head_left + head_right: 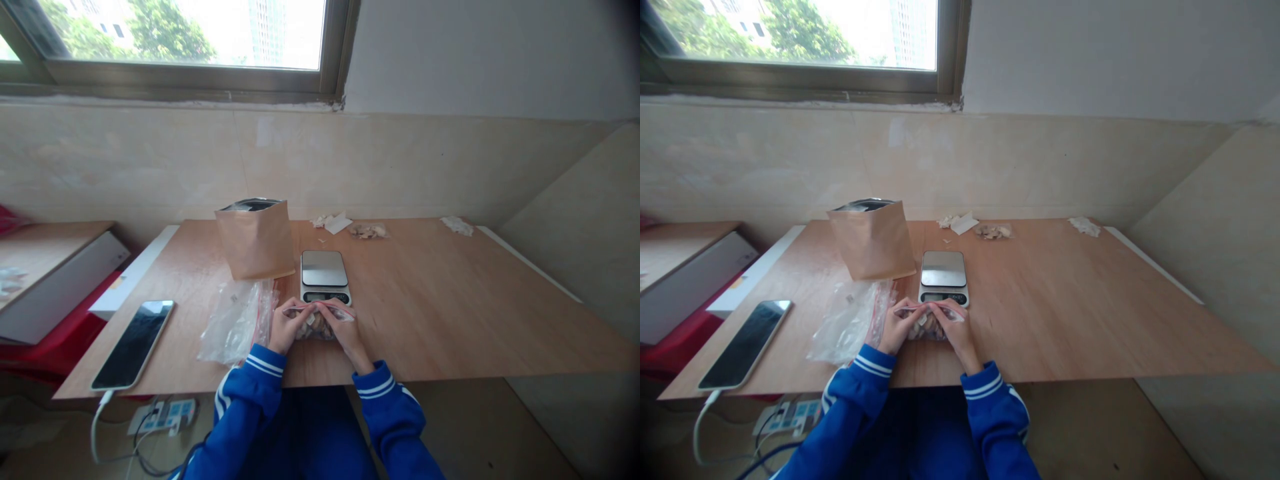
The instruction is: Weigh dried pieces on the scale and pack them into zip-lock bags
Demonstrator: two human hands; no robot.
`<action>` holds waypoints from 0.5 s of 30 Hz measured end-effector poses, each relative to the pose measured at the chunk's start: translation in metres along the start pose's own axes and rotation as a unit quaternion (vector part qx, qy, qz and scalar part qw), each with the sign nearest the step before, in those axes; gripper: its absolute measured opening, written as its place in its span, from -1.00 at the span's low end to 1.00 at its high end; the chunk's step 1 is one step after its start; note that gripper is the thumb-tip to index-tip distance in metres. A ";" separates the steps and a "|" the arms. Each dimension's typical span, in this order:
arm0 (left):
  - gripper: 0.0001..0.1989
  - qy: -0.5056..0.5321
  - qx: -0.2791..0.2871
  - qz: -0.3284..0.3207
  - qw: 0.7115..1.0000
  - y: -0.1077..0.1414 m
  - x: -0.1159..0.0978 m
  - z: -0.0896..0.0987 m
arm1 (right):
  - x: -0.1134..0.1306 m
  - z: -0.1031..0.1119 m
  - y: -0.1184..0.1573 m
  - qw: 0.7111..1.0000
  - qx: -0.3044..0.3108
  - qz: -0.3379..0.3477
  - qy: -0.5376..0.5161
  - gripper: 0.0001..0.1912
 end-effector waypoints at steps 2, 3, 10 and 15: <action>-0.70 0.001 -0.018 0.013 1.000 -0.001 0.001 0.003 | -0.002 0.004 0.002 0.999 -0.033 -0.005 0.012 -0.74; -0.69 0.003 -0.023 0.018 1.000 -0.001 0.001 0.004 | -0.003 0.006 0.002 0.999 -0.048 -0.002 0.026 -0.73; -0.70 0.013 -0.022 0.022 0.999 -0.001 0.001 0.005 | 0.007 0.007 0.005 0.986 -0.066 0.077 0.133 -0.77; -0.63 0.034 -0.030 0.026 0.999 -0.005 0.008 0.009 | 0.002 0.008 0.007 0.989 -0.064 0.051 0.120 -0.75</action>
Point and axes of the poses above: each hand's wrist, its own y-axis away from the middle knuckle, its own z-axis out of the back of the hand, x = y × z, the point moved 6 cm from there along -y, towards the middle knuckle, and after that the axes turned 13 degrees about z, right-handed, at the moved point
